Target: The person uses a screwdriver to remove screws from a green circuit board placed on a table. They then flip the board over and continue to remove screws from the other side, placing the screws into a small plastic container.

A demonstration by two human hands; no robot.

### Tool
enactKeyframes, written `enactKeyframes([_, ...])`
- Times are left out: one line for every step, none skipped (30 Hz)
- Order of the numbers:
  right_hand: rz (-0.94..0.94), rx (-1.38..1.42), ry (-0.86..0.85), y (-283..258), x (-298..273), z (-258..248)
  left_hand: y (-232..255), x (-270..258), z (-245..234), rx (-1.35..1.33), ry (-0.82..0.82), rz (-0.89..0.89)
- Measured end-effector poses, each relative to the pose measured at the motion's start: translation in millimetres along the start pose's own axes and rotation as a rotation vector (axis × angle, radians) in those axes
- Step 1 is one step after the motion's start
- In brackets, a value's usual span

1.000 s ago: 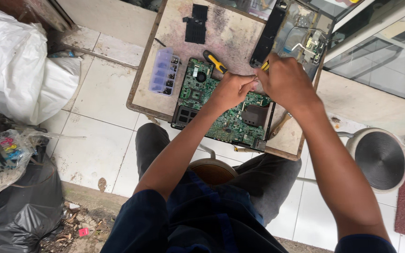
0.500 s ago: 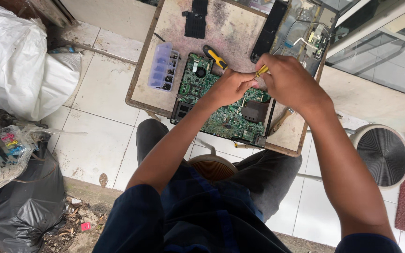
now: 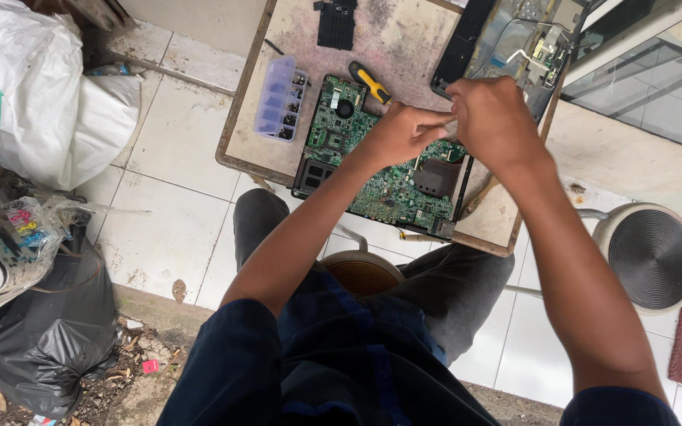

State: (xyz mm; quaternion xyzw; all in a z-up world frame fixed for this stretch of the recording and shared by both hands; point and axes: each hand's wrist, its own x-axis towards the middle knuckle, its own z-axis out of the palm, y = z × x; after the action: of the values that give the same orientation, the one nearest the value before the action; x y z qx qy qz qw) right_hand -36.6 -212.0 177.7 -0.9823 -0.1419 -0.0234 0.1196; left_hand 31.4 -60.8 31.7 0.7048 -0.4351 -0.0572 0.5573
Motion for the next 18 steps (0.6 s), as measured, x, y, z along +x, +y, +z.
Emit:
enactKeyframes([0.081, -0.055, 0.019, -0.8, 0.8, 4.0, -3.2, 1.4, 4.0, 0.029, 0.103, 0.092])
enactKeyframes([0.083, -0.056, 0.022, -0.6, 1.8, 3.1, -1.2, 1.3, 2.3, 0.029, 0.101, 0.095])
enactKeyframes([0.049, -0.027, -0.019, 0.0, 2.9, 2.4, 0.5, 1.5, 0.9, 0.059, 0.097, 0.122])
enactKeyframes([0.019, 0.004, -0.062, 0.7, 1.9, 2.9, 2.1, 0.0, 1.4, 0.087, 0.090, 0.147])
enactKeyframes([0.024, 0.005, -0.062, 0.9, 3.0, 3.3, 4.3, 1.8, -2.9, 0.084, 0.085, 0.148])
enactKeyframes([0.080, -0.112, -0.150, 1.0, 2.5, 3.7, 6.8, 3.2, -5.8, 0.067, 0.014, 0.115])
enactKeyframes([0.135, -0.229, -0.238, 0.9, 2.1, 4.0, 9.4, 4.5, -8.9, 0.050, -0.057, 0.082])
enactKeyframes([0.138, -0.228, -0.238, 0.0, 2.5, 3.5, 8.8, 4.1, -9.3, 0.048, -0.060, 0.084])
enactKeyframes([0.165, -0.287, -0.278, -1.5, 2.8, 2.8, 8.6, 3.3, -9.9, 0.067, -0.071, 0.094])
enactKeyframes([0.189, -0.345, -0.317, -3.9, 4.0, 2.3, 8.5, 1.9, -12.0, 0.088, -0.080, 0.104])
enactKeyframes([0.191, -0.343, -0.316, -8.2, 4.6, -1.8, 9.3, 0.4, -10.6, 0.089, -0.083, 0.104])
enactKeyframes([0.218, -0.291, -0.346, -12.2, 6.6, -6.4, 9.9, 0.0, -10.1, 0.066, -0.067, 0.121])
enactKeyframes([0.245, -0.238, -0.376, -16.3, 8.6, -10.8, 10.3, -0.6, -9.7, 0.044, -0.051, 0.138])
enactKeyframes([0.244, -0.237, -0.376, -19.7, 12.1, -14.2, 11.8, -1.2, -10.0, 0.045, -0.051, 0.137])
enactKeyframes([0.278, -0.217, -0.409, -23.1, 15.6, -17.4, 13.1, -1.7, -10.2, 0.053, -0.047, 0.144])
enactKeyframes([0.311, -0.196, -0.442, -26.6, 19.4, -20.5, 14.3, -2.4, -10.8, 0.061, -0.044, 0.151])
enactKeyframes([0.309, -0.195, -0.442, -28.2, 22.6, -21.3, 13.1, -3.8, -9.8, 0.063, -0.044, 0.150])
enactKeyframes([0.324, -0.205, -0.466, -29.8, 25.9, -22.5, 12.1, -4.8, -8.9, 0.074, -0.017, 0.154])
